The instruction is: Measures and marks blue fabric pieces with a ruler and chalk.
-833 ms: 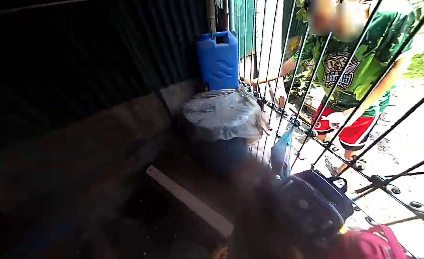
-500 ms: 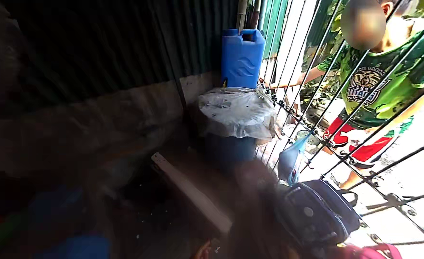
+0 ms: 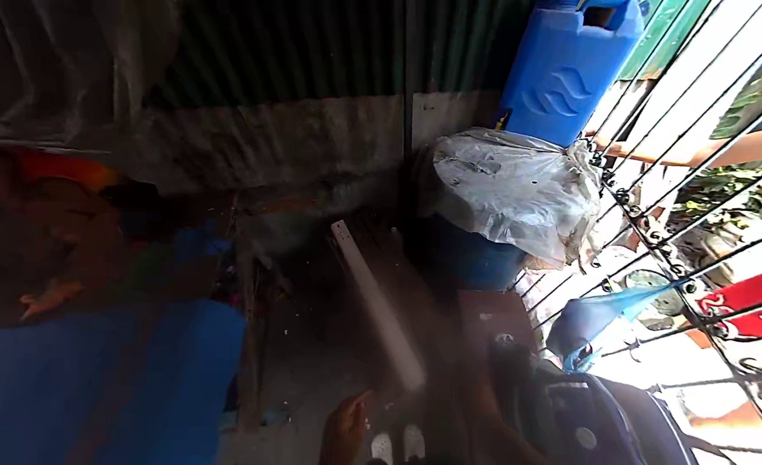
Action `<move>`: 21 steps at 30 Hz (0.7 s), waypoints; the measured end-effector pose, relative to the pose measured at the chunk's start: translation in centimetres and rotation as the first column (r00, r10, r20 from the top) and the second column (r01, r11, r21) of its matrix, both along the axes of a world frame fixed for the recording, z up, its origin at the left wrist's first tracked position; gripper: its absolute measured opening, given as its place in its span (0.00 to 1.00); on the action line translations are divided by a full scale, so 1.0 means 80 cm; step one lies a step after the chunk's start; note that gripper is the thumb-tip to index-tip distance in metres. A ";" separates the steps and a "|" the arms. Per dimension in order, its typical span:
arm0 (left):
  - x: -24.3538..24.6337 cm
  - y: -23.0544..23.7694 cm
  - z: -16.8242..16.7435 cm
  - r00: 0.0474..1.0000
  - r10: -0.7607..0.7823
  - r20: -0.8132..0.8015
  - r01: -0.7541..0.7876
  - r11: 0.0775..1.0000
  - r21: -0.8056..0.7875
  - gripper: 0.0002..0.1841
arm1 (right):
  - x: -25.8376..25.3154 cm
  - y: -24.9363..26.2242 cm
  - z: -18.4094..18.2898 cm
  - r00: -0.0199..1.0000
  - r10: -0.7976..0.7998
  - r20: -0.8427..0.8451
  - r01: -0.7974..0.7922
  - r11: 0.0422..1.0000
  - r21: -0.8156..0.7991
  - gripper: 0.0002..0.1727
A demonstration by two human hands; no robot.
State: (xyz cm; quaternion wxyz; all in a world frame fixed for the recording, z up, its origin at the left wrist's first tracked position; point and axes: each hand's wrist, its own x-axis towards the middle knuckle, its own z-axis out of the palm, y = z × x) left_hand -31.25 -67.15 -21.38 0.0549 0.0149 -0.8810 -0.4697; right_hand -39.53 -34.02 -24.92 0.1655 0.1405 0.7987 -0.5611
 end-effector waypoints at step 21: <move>0.132 -0.276 0.018 0.510 0.857 0.068 -0.823 0.510 -0.252 0.17 | -0.134 -0.394 0.082 0.860 0.391 0.327 -0.239 0.875 -0.420 0.20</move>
